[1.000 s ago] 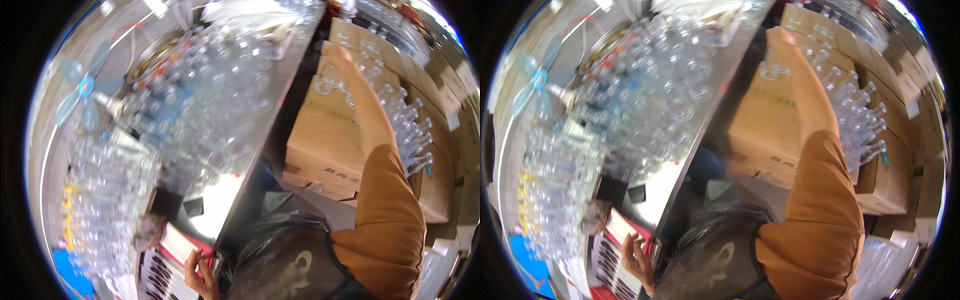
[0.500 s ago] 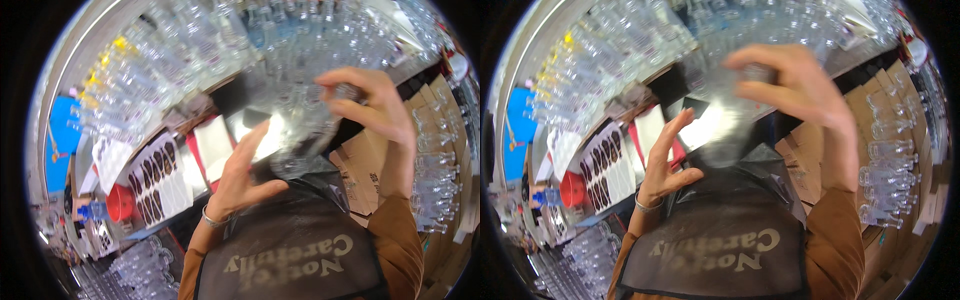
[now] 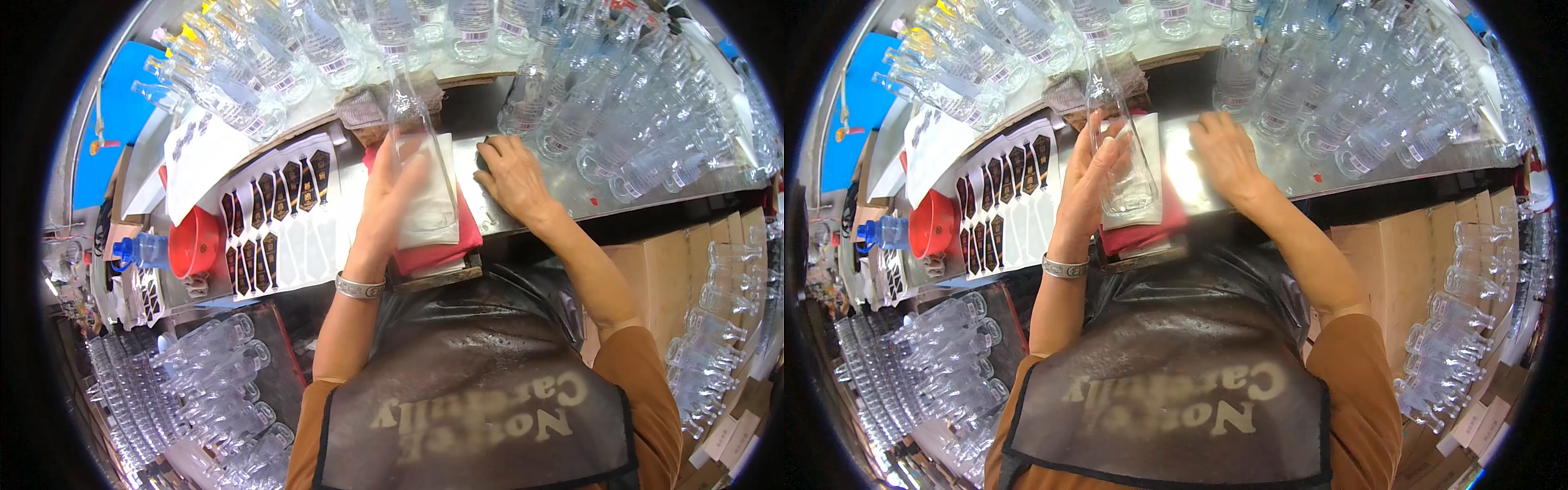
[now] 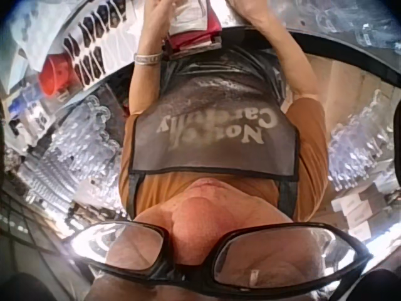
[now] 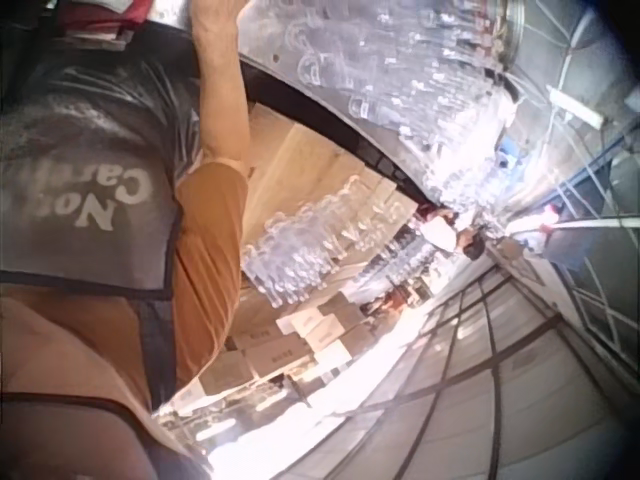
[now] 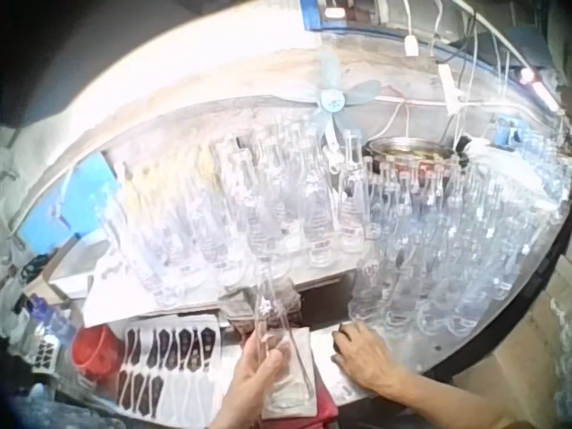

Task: The person repeatedly picks up clear plastic bottles, applies a rectangular label to each bottle, and places the labeled bottles into a cardboard box. The process is repeated for multiple bottles in a consistent sequence.

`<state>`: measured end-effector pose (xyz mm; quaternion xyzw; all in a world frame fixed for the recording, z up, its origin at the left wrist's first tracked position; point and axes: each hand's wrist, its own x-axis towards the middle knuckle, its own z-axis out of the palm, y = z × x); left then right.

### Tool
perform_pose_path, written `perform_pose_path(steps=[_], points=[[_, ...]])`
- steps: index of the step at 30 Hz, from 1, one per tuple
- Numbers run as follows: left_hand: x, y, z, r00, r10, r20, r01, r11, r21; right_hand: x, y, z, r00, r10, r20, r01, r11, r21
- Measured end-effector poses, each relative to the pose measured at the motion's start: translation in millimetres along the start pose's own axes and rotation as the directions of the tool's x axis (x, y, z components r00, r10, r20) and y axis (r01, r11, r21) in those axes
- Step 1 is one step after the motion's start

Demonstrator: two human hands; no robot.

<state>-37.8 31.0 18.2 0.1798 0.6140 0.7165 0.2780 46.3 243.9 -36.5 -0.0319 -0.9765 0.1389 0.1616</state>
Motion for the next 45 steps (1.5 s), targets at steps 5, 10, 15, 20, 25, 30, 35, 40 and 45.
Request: perform_pose_path(steps=[5,10,15,20,25,30,35,40,45], points=[[-18,-1,2,0.969,0.221,-0.113,-0.199,0.963,0.179,-1,9,5,0.996,-0.052,-0.068,0.047,0.996,-0.07],[-56,22,-2,0.872,0.442,0.212,-0.414,0.432,0.801,4,-1,-35,0.945,0.153,-0.289,-0.031,0.922,0.387],[-56,6,1,0.886,0.429,0.179,-0.361,0.394,0.845,8,-17,-40,0.874,0.249,0.416,-0.473,0.248,0.845],[-55,-17,-26,0.918,0.387,0.088,-0.346,0.673,0.654,6,-47,-30,0.872,-0.06,0.485,-0.462,0.223,0.858],[-66,-4,-16,0.881,0.467,0.083,-0.314,0.444,0.839,-2,-62,-37,0.901,-0.025,0.433,-0.382,0.427,0.82],[-57,-7,-14,0.868,0.486,0.1,-0.37,0.501,0.782,-15,-85,-67,0.954,0.062,0.293,-0.253,0.692,0.676],[-55,-17,-10,0.907,0.421,0.034,-0.332,0.662,0.672,-16,-75,-61,0.92,0.137,0.367,-0.359,0.67,0.65],[-55,-26,-15,0.9,0.432,0.059,-0.355,0.647,0.675,-25,-82,-56,0.971,0.081,0.224,-0.211,0.73,0.65],[-55,-28,-30,0.937,0.335,0.099,-0.313,0.678,0.665,-26,-88,-57,0.985,0.092,0.143,-0.165,0.712,0.682]])
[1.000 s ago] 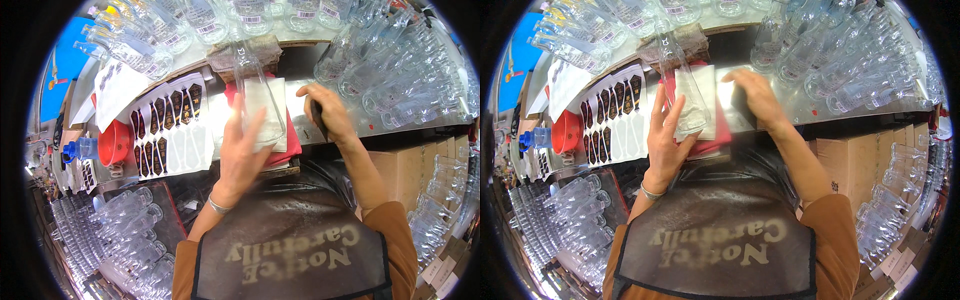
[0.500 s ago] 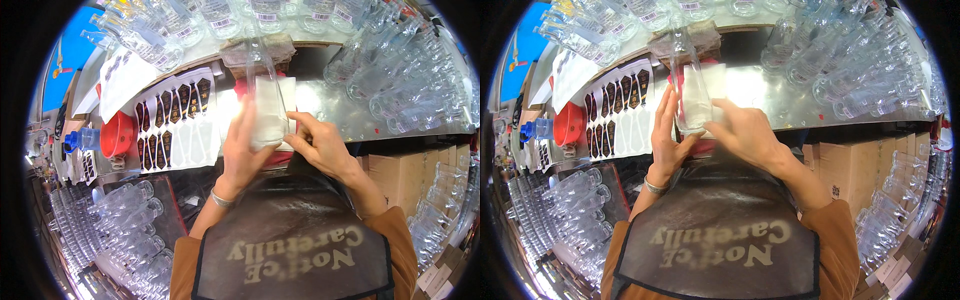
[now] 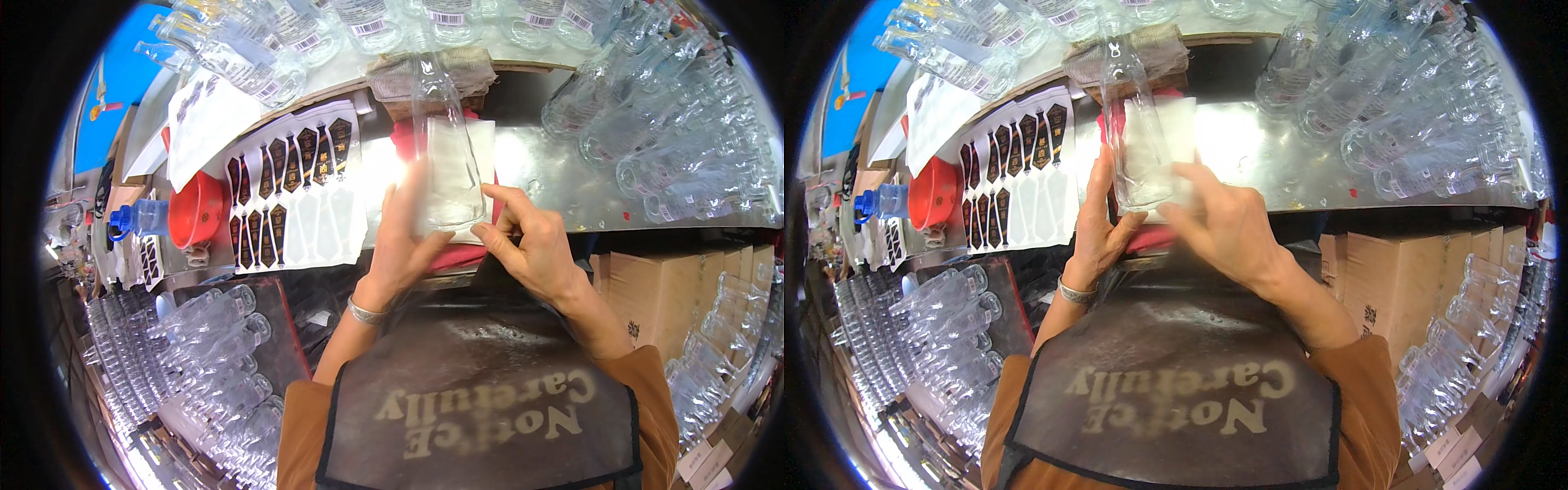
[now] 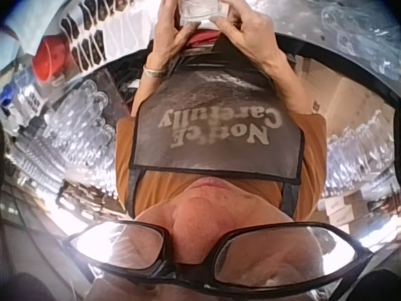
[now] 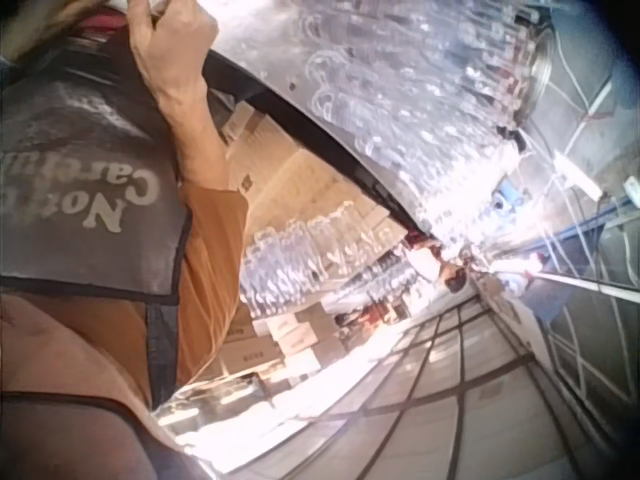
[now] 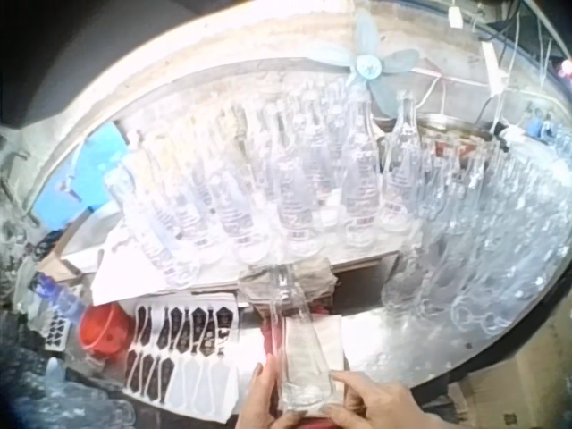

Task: The person repeatedly picks up clear plastic bottles, applies a rectangular label to each bottle, and places the labeled bottles into a cardboard box. The process is repeated for multiple bottles in a consistent sequence.

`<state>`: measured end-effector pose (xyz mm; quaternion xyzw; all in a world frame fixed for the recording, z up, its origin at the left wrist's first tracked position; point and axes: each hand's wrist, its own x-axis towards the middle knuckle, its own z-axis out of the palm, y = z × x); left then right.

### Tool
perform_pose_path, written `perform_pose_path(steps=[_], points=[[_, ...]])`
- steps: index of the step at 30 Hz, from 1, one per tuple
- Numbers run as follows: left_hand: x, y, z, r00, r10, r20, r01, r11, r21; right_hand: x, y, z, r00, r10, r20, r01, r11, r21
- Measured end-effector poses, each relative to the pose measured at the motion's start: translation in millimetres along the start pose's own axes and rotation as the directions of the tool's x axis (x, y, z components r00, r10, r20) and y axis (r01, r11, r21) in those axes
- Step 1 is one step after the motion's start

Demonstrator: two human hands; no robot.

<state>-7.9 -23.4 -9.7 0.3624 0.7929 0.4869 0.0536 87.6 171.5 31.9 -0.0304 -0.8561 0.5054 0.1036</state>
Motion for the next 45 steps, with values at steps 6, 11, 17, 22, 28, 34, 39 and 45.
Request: perform_pose_path(steps=[6,11,17,22,28,34,39,45], points=[[-5,4,-4,0.999,0.052,0.017,-0.052,0.998,0.046,1,15,-4,0.964,0.237,0.124,-0.26,0.937,0.234],[-20,-18,-42,0.988,-0.069,-0.136,0.101,0.965,0.244,-1,69,-26,0.865,0.496,0.078,-0.425,0.64,0.64],[-24,-70,-80,0.984,-0.104,-0.146,0.177,0.685,0.707,-4,79,-27,0.838,0.544,0.045,-0.374,0.512,0.773],[-44,-49,-77,0.974,-0.214,-0.078,0.194,0.601,0.775,-7,71,-31,0.856,0.515,0.038,-0.34,0.507,0.792],[-89,2,-75,0.946,-0.324,0.016,0.221,0.68,0.699,-13,72,-43,0.823,0.569,0.009,-0.385,0.546,0.744],[-81,-34,-101,0.976,-0.2,0.085,0.084,0.707,0.702,-1,73,-38,0.86,0.51,0.027,-0.319,0.495,0.808],[-103,-50,-112,0.998,-0.047,0.05,-0.001,0.723,0.691,-8,75,-41,0.825,0.564,0.028,-0.345,0.464,0.816],[-103,-33,-110,1.0,-0.005,-0.031,0.021,0.845,0.535,-13,88,-43,0.805,0.59,0.063,-0.382,0.434,0.816]])
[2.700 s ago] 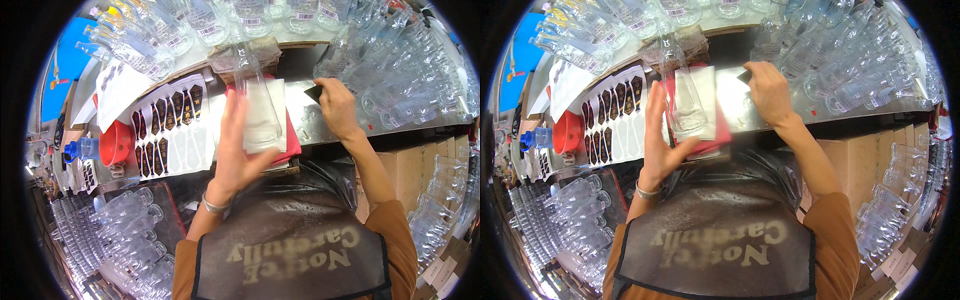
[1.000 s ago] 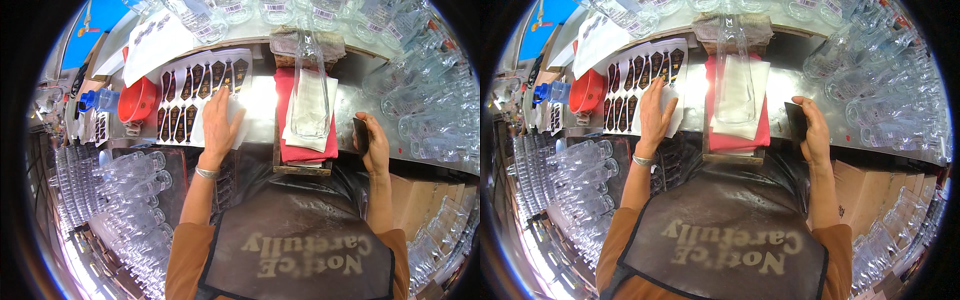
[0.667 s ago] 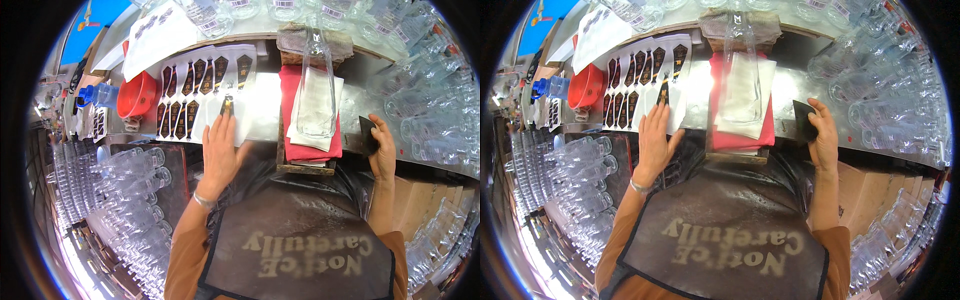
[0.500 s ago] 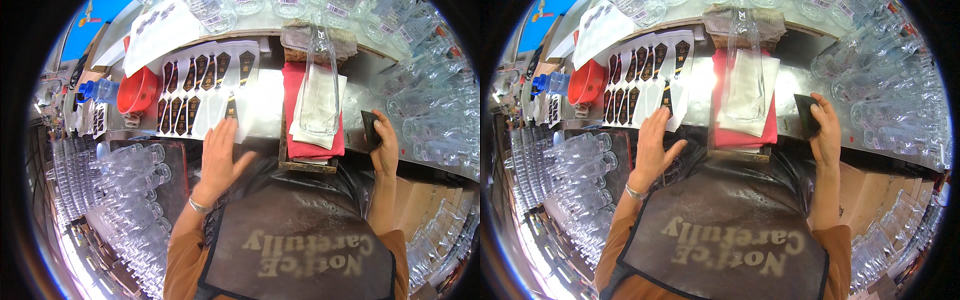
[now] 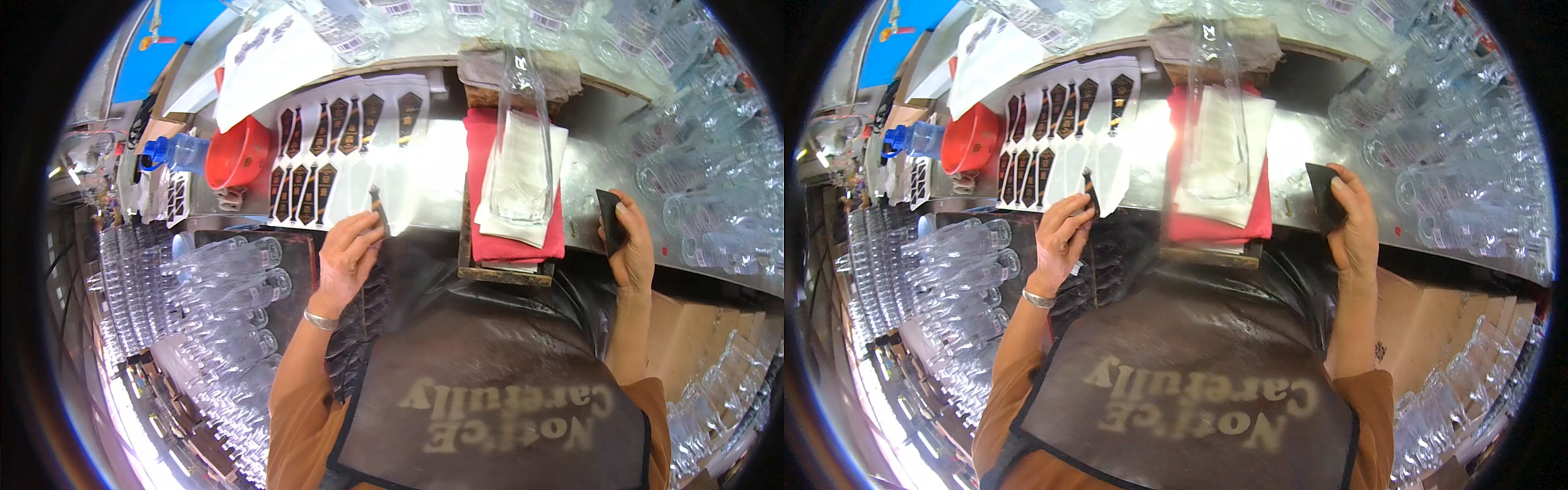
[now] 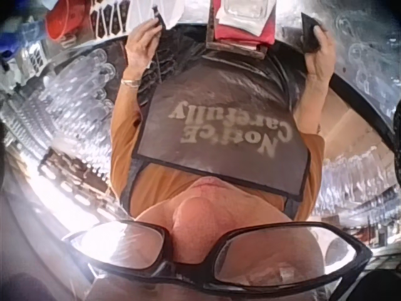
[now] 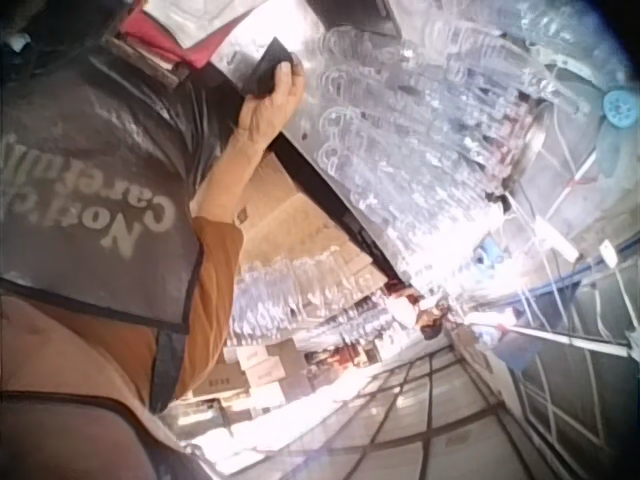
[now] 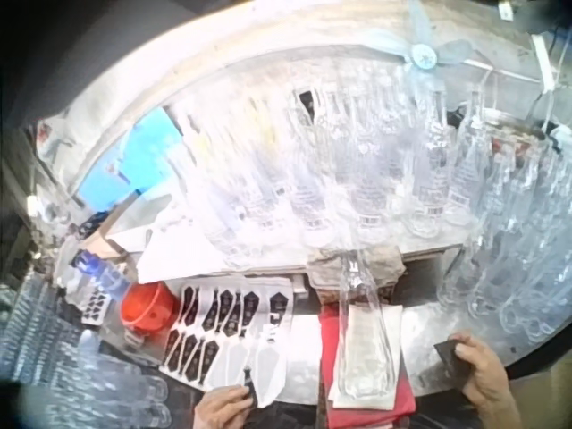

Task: The person repeatedly picks up clear plastic bottles, applies a rectangular label to each bottle, and places the labeled bottles into a cardboard box. The process is repeated for multiple bottles in a consistent sequence.

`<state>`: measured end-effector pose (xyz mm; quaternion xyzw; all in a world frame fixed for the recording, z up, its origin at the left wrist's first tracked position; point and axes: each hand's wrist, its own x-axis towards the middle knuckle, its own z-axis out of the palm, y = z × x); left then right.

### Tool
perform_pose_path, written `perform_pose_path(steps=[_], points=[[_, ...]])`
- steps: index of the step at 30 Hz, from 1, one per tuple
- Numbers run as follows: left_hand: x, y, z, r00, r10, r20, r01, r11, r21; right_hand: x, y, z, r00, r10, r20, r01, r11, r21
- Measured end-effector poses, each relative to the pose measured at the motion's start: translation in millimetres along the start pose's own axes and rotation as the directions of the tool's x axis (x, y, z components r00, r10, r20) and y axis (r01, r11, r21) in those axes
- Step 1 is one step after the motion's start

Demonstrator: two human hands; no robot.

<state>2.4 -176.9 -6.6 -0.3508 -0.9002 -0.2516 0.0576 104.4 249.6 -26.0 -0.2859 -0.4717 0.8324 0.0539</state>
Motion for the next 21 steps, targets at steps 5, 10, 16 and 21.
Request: perform_pose_path(steps=[5,10,16,21], points=[[8,19,-36,0.876,-0.479,0.049,0.384,0.633,-0.673,9,6,-12,0.999,0.006,0.035,-0.006,1.0,0.005],[48,-18,-79,0.668,-0.739,-0.089,0.257,0.341,-0.904,12,7,-11,1.0,0.023,0.011,-0.023,1.0,0.002],[58,-193,-164,0.34,-0.852,-0.398,0.428,0.517,-0.742,18,10,-12,0.999,0.019,0.033,-0.019,1.0,-0.011],[83,-258,-176,0.52,-0.523,-0.675,0.843,0.441,0.307,18,7,-14,0.999,0.021,-0.045,-0.023,0.999,-0.038]])
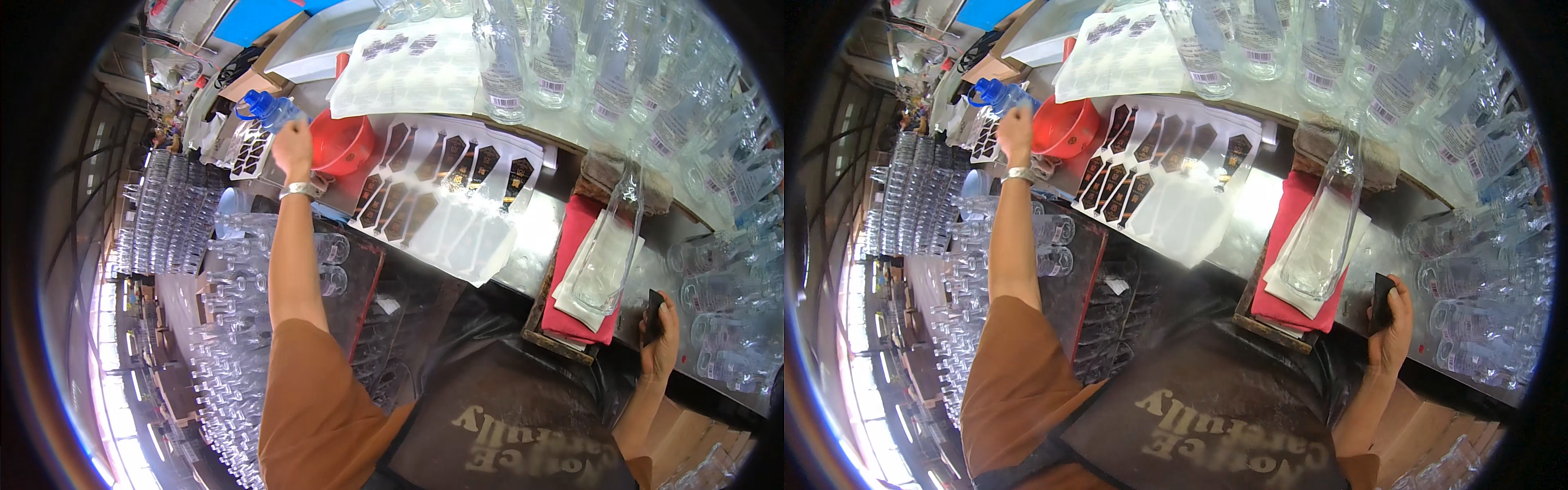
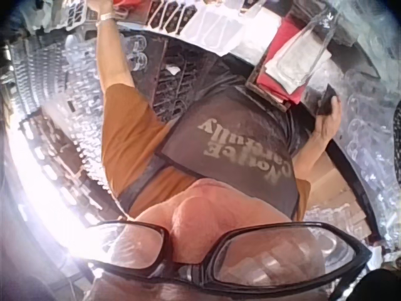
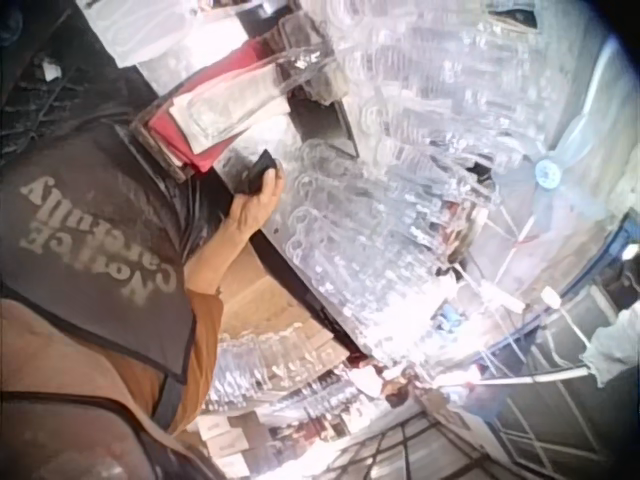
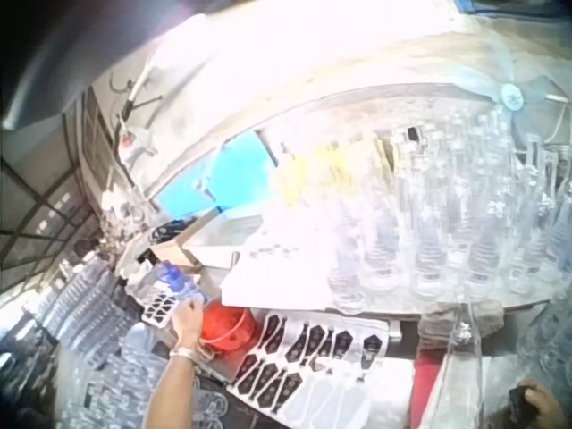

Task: The person repeatedly picks up clear plastic bottles, applies a rectangular label to each bottle, and places the labeled bottles into a cardboard box. The process is repeated for multiple bottles in a consistent sequence.

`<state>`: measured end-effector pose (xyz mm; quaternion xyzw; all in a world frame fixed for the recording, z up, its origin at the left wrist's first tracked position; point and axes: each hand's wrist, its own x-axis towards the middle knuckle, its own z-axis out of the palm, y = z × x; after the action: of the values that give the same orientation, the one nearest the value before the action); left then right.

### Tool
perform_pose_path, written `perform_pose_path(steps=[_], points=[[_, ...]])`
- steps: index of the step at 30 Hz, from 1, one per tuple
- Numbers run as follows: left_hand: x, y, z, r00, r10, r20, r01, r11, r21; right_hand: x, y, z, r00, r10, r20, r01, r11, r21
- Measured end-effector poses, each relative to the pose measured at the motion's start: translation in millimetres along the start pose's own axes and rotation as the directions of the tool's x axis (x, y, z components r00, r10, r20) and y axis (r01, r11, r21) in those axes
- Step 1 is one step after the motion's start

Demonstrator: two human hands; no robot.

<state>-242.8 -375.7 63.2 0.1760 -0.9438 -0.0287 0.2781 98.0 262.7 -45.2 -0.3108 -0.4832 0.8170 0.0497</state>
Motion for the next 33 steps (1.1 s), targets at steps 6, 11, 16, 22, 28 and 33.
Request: perform_pose_path(steps=[6,11,16,22,28,33], points=[[9,-35,93,0.86,0.048,0.509,-0.112,0.989,0.097,3,-5,12,1.0,-0.023,-0.002,0.023,0.999,-0.037],[25,-26,85,0.691,0.078,0.718,-0.039,0.997,-0.071,-1,-4,15,0.999,-0.022,-0.028,0.021,0.999,-0.046],[5,14,-14,0.839,0.151,0.522,-0.106,0.988,-0.115,-2,-9,15,0.999,-0.034,-0.037,0.033,0.999,-0.031],[-111,149,-91,0.547,0.466,0.696,0.451,0.536,-0.713,-5,-29,31,0.978,-0.111,0.175,0.085,0.985,0.151],[-171,282,-124,0.471,0.814,0.339,0.077,0.345,-0.935,-15,-47,50,0.932,-0.074,0.354,0.015,0.986,0.167],[-240,311,-149,0.416,0.886,-0.206,-0.573,0.079,-0.816,-16,-53,49,0.909,-0.047,0.415,0.014,0.997,0.081]])
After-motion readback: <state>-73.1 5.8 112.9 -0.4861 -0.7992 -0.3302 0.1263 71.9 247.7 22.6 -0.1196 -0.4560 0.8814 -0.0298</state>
